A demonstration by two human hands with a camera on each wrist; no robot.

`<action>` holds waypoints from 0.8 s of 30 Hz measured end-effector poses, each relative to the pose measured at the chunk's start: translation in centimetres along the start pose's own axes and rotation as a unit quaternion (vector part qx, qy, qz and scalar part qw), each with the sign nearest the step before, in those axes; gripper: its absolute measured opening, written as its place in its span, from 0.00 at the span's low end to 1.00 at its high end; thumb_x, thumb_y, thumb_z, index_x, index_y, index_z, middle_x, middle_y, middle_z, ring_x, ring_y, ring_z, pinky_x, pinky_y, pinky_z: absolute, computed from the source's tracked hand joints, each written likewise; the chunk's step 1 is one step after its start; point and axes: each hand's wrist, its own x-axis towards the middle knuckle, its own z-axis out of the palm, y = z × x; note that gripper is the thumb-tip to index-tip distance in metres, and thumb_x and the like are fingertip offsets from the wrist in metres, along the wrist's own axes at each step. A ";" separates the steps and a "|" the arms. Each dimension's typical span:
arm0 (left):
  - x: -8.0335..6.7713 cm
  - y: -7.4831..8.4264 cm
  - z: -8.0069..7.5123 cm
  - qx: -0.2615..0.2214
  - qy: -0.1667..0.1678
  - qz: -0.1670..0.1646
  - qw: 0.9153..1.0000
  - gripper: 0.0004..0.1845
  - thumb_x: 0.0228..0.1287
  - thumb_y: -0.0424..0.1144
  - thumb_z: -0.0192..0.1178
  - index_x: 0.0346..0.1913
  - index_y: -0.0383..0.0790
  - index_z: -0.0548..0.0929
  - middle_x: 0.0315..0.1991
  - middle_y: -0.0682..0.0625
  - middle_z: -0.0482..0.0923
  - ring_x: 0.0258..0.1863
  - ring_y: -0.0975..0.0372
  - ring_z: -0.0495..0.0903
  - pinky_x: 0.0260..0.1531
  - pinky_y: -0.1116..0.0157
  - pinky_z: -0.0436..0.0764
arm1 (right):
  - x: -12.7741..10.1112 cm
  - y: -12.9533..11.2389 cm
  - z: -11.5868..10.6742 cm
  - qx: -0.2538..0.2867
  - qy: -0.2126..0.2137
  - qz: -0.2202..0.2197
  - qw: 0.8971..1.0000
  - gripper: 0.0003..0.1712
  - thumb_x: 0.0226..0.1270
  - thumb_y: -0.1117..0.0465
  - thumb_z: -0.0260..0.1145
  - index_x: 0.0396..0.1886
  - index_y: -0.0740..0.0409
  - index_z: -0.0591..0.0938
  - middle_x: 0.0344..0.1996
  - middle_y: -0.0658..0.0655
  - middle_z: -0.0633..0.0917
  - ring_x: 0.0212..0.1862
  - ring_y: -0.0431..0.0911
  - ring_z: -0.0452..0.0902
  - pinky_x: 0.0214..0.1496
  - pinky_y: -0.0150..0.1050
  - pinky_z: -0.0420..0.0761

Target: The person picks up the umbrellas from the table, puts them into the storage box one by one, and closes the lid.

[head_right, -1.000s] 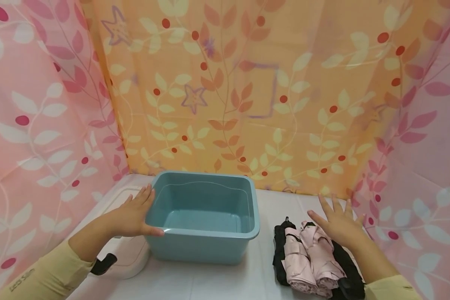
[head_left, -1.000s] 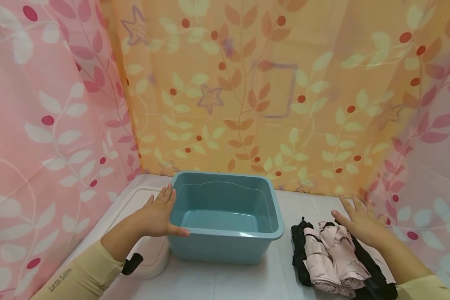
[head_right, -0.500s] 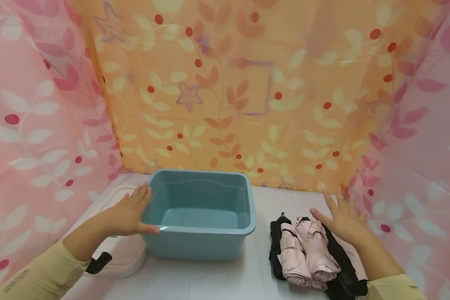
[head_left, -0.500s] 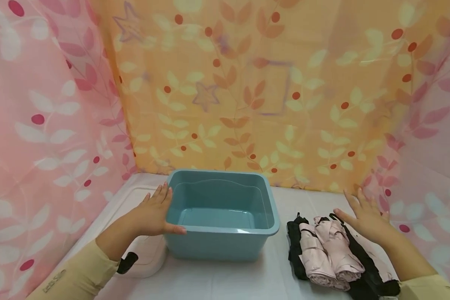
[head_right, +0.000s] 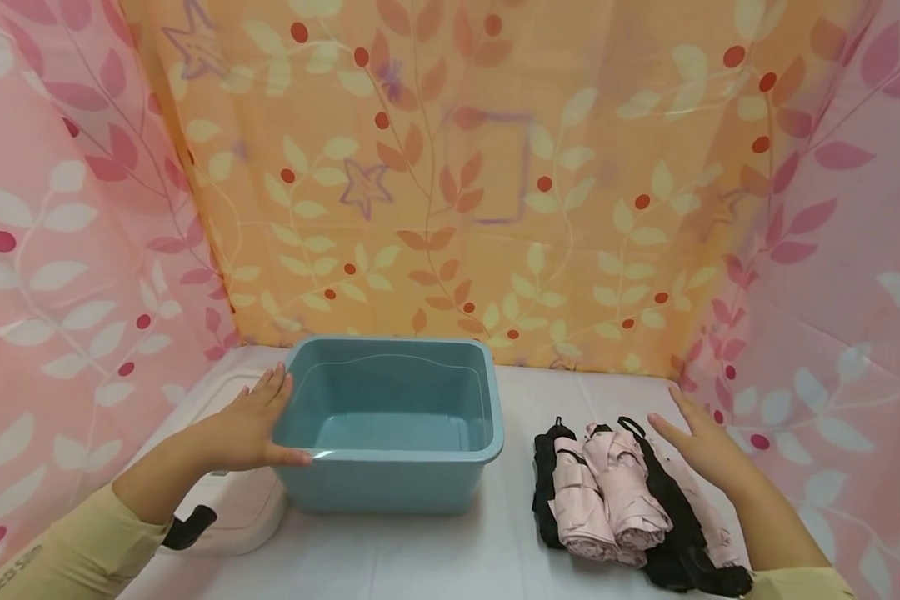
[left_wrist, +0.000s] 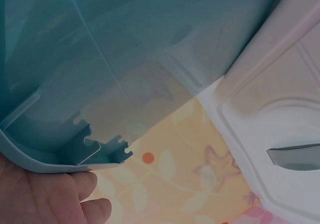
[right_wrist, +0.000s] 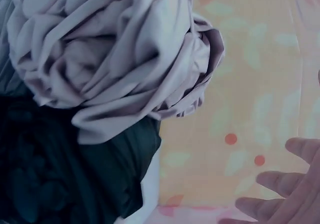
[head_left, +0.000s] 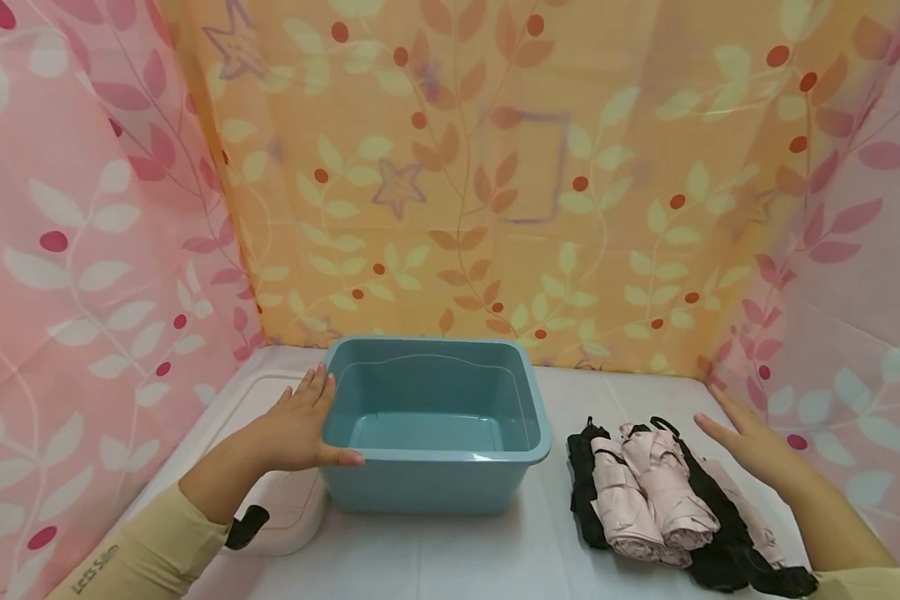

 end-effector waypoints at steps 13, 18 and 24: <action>0.1 -0.1 0.1 -0.002 -0.001 -0.001 1.000 0.71 0.36 0.79 0.52 0.69 0.24 0.41 0.70 0.32 0.31 0.69 0.42 0.33 0.61 0.40 0.41 | -1.0 4.3 -0.8 0.049 -0.057 0.064 0.995 0.37 0.73 0.47 0.42 0.63 0.78 0.56 0.57 0.78 0.67 0.55 0.68 0.68 0.45 0.64 0.70; 0.4 0.2 0.2 -0.001 -0.001 0.001 1.000 0.71 0.35 0.80 0.51 0.69 0.25 0.41 0.70 0.33 0.31 0.69 0.43 0.33 0.62 0.40 0.42 | -1.7 6.9 -0.9 0.051 -0.086 0.114 0.988 0.40 0.72 0.44 0.44 0.63 0.78 0.54 0.59 0.79 0.63 0.56 0.67 0.67 0.47 0.61 0.71; 0.4 0.3 0.2 -0.004 -0.002 -0.002 1.000 0.71 0.35 0.80 0.52 0.69 0.25 0.41 0.70 0.32 0.32 0.69 0.42 0.33 0.62 0.41 0.42 | -2.5 9.9 0.2 0.030 -0.097 0.137 0.985 0.41 0.71 0.44 0.47 0.62 0.80 0.57 0.55 0.79 0.67 0.53 0.67 0.69 0.48 0.57 0.73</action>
